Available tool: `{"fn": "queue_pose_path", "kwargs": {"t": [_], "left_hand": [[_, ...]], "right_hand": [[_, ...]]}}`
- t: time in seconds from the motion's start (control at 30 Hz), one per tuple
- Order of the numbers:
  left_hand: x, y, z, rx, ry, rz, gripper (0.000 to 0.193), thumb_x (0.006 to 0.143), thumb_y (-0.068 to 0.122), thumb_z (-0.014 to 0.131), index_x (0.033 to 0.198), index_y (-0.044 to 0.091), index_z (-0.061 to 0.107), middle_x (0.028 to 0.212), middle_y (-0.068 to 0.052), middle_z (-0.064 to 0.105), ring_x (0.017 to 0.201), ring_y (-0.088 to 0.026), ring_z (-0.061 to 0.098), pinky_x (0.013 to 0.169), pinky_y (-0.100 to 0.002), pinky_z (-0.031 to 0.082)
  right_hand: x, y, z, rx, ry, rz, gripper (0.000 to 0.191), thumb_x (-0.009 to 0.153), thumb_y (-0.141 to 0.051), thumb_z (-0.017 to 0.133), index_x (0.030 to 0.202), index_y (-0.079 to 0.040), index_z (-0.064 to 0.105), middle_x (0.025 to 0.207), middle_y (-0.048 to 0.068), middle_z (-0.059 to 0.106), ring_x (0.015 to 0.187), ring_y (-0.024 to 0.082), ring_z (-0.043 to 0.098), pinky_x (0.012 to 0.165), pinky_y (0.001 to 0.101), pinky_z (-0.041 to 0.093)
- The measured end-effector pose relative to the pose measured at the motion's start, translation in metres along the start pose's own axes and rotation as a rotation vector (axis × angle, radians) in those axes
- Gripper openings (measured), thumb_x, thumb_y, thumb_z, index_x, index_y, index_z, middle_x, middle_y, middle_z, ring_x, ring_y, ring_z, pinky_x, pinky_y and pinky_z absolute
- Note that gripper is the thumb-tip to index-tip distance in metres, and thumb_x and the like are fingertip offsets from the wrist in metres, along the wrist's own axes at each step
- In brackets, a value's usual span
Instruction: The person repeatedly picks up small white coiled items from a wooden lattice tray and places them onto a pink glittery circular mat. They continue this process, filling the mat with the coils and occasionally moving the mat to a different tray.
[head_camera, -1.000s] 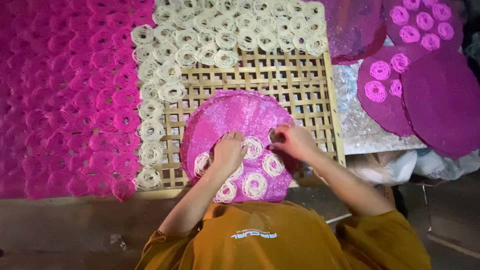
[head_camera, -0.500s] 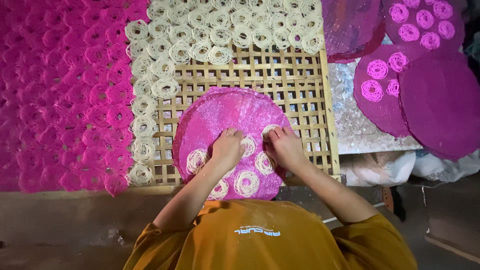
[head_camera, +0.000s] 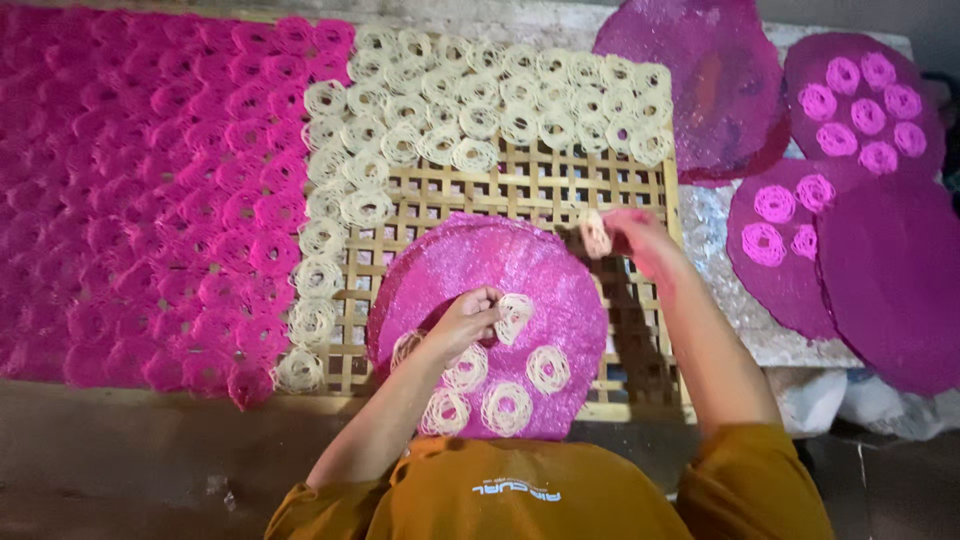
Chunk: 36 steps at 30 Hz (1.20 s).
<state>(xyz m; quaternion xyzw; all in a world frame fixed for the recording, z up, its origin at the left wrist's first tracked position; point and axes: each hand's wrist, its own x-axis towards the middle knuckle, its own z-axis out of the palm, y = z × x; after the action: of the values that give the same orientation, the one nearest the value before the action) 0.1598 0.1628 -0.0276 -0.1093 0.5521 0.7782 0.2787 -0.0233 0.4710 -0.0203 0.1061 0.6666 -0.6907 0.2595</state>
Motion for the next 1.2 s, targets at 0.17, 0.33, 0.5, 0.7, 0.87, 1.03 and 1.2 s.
{"fn": "queue_pose_path", "kwargs": {"t": [0.17, 0.33, 0.5, 0.7, 0.87, 1.03, 1.2], "left_hand": [[-0.013, 0.008, -0.021, -0.01, 0.064, 0.078, 0.007, 0.099, 0.011, 0.061, 0.105, 0.011, 0.057, 0.089, 0.004, 0.06, 0.075, -0.005, 0.052, 0.066, -0.021, 0.044], [-0.02, 0.011, -0.041, 0.017, 0.144, 0.093, 0.008, 0.099, 0.013, 0.063, 0.104, 0.012, 0.056, 0.091, 0.005, 0.061, 0.081, -0.003, 0.054, 0.07, -0.022, 0.045], [-0.021, 0.008, -0.054, 0.059, 0.192, 0.117, 0.009, 0.099, 0.012, 0.063, 0.106, 0.01, 0.059, 0.092, 0.003, 0.063, 0.081, -0.005, 0.056, 0.071, -0.023, 0.047], [-0.006, 0.029, -0.06, 0.188, 0.226, 0.194, 0.014, 0.096, 0.009, 0.064, 0.109, 0.005, 0.061, 0.096, -0.006, 0.07, 0.082, -0.01, 0.065, 0.071, -0.026, 0.053], [0.02, 0.083, -0.056, 0.72, 0.542, 0.419, 0.018, 0.094, 0.011, 0.069, 0.111, 0.006, 0.066, 0.101, -0.01, 0.071, 0.069, -0.016, 0.069, 0.061, -0.034, 0.054], [0.038, 0.117, -0.009, 0.99, 0.519, 0.455, 0.037, 0.095, 0.017, 0.064, 0.132, 0.016, 0.058, 0.096, -0.008, 0.071, 0.072, -0.016, 0.068, 0.06, -0.031, 0.058], [0.024, 0.104, 0.029, 1.382, 0.387, 0.424, 0.06, 0.098, 0.04, 0.064, 0.15, 0.017, 0.043, 0.103, -0.016, 0.068, 0.086, -0.029, 0.067, 0.073, -0.039, 0.058]], "right_hand": [[0.063, -0.053, 0.065, 0.049, -0.054, -0.137, 0.016, 0.094, -0.014, 0.074, 0.106, -0.003, 0.075, 0.096, 0.006, 0.075, 0.085, 0.015, 0.071, 0.076, 0.0296, 0.059], [0.097, -0.074, 0.135, 0.072, -0.043, -0.101, 0.014, 0.095, -0.016, 0.079, 0.105, -0.007, 0.077, 0.086, 0.003, 0.067, 0.072, 0.015, 0.061, 0.066, 0.0303, 0.054], [0.101, -0.066, 0.153, -0.583, 0.251, -0.426, 0.01, 0.091, -0.013, 0.075, 0.093, -0.003, 0.074, 0.078, 0.009, 0.074, 0.07, 0.018, 0.071, 0.067, 0.0316, 0.055], [0.099, -0.06, 0.147, -0.871, 0.476, -0.643, 0.02, 0.079, -0.016, 0.084, 0.089, -0.003, 0.072, 0.08, 0.015, 0.074, 0.072, 0.03, 0.071, 0.068, 0.0401, 0.055], [0.08, -0.047, 0.136, -0.888, 0.487, -0.637, 0.023, 0.092, -0.027, 0.077, 0.096, -0.005, 0.073, 0.078, 0.012, 0.074, 0.077, 0.03, 0.071, 0.065, 0.0407, 0.053], [0.026, -0.012, 0.153, 0.321, -0.368, 0.026, 0.048, 0.105, -0.044, 0.062, 0.108, 0.004, 0.071, 0.094, 0.013, 0.073, 0.082, 0.021, 0.069, 0.067, 0.029, 0.061], [0.025, -0.031, 0.125, -0.018, -0.017, 0.034, 0.033, 0.093, -0.009, 0.064, 0.126, -0.003, 0.068, 0.106, 0.008, 0.078, 0.094, 0.016, 0.074, 0.081, 0.0226, 0.057]]}}
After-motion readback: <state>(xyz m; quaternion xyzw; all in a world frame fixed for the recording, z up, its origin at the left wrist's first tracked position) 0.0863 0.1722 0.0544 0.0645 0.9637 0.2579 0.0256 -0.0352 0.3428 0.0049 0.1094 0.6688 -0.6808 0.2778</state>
